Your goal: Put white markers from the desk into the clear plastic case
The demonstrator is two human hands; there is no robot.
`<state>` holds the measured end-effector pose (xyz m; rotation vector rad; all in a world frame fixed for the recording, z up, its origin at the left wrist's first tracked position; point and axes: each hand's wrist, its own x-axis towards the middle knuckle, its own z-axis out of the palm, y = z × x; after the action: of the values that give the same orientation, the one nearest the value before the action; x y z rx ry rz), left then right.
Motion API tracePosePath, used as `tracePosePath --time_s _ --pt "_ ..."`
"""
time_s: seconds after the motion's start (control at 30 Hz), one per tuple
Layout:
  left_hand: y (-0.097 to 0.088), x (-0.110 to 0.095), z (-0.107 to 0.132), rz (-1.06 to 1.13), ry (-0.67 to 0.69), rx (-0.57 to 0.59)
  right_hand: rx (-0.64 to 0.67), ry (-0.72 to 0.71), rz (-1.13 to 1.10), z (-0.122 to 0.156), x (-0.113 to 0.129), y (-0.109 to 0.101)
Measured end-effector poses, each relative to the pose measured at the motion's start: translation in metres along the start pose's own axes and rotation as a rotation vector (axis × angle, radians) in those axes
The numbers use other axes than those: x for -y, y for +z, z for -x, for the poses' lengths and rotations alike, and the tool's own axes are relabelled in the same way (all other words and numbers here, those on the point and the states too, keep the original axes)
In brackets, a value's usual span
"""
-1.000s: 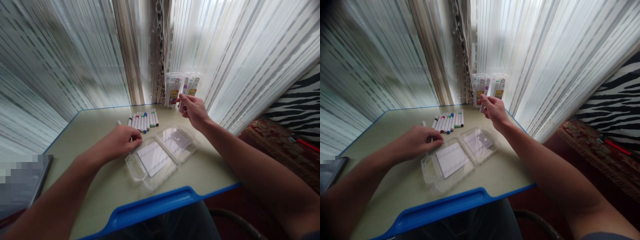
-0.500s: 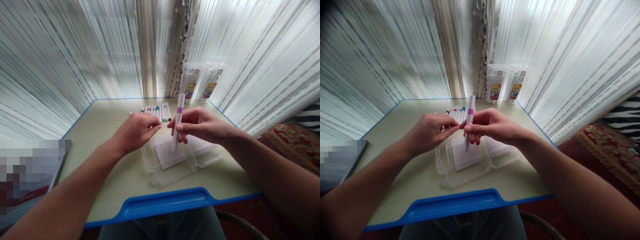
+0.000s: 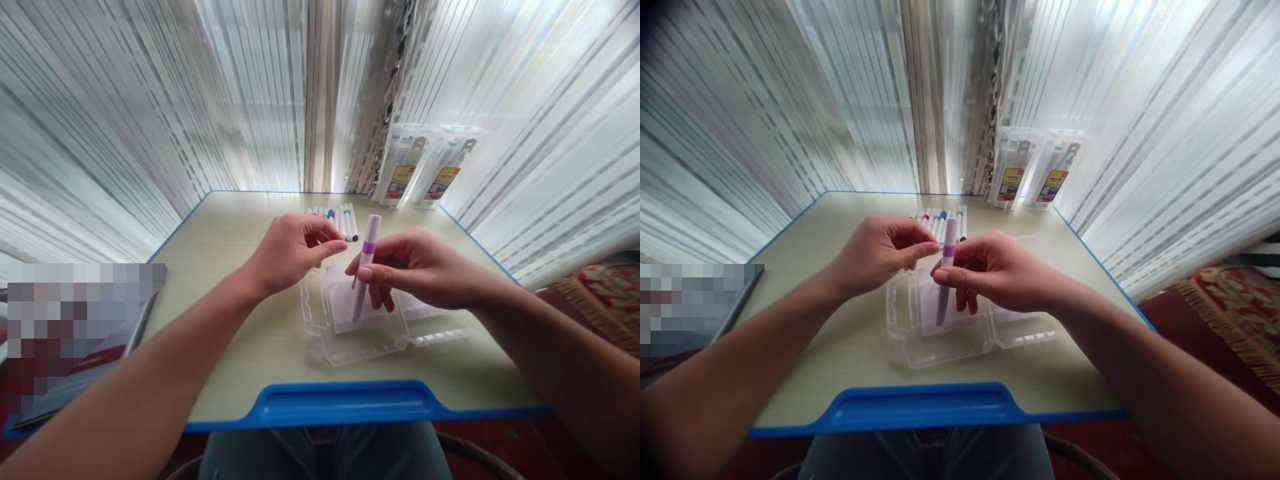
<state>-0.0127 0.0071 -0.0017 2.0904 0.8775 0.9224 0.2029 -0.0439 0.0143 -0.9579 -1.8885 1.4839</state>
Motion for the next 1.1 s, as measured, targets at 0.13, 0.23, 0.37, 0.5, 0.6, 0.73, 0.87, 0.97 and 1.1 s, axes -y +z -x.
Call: tracePosePath --time_s 0.13,0.23,0.37,0.5,0.6,0.73,0.87,0.97,1.1 --pt "0.001 0.003 -0.001 0.064 -0.015 0.004 -0.008 -0.014 0.007 0.001 0.000 0.002" --pt "0.001 0.005 -0.001 0.090 -0.029 0.017 -0.060 -0.013 -0.013 -0.001 0.002 0.004" --pt "0.001 0.008 -0.002 0.089 -0.085 0.036 -0.120 0.003 -0.041 -0.003 0.000 0.007" --pt "0.001 0.008 -0.001 0.081 -0.148 0.044 -0.130 0.023 -0.081 -0.004 -0.003 0.010" --pt "0.002 0.007 -0.001 0.078 -0.184 0.042 -0.121 0.028 -0.106 -0.003 -0.005 0.012" --pt "0.004 0.008 0.000 0.086 -0.215 0.040 -0.114 0.057 -0.151 -0.003 -0.006 0.015" --pt "0.004 0.008 0.000 0.109 -0.227 0.053 -0.067 0.086 -0.181 -0.003 -0.006 0.017" --pt "0.003 0.007 0.000 0.128 -0.219 0.064 -0.030 0.112 -0.206 -0.004 -0.006 0.021" --pt "0.004 0.006 -0.001 0.116 -0.200 0.036 -0.002 0.172 -0.253 -0.005 -0.005 0.026"
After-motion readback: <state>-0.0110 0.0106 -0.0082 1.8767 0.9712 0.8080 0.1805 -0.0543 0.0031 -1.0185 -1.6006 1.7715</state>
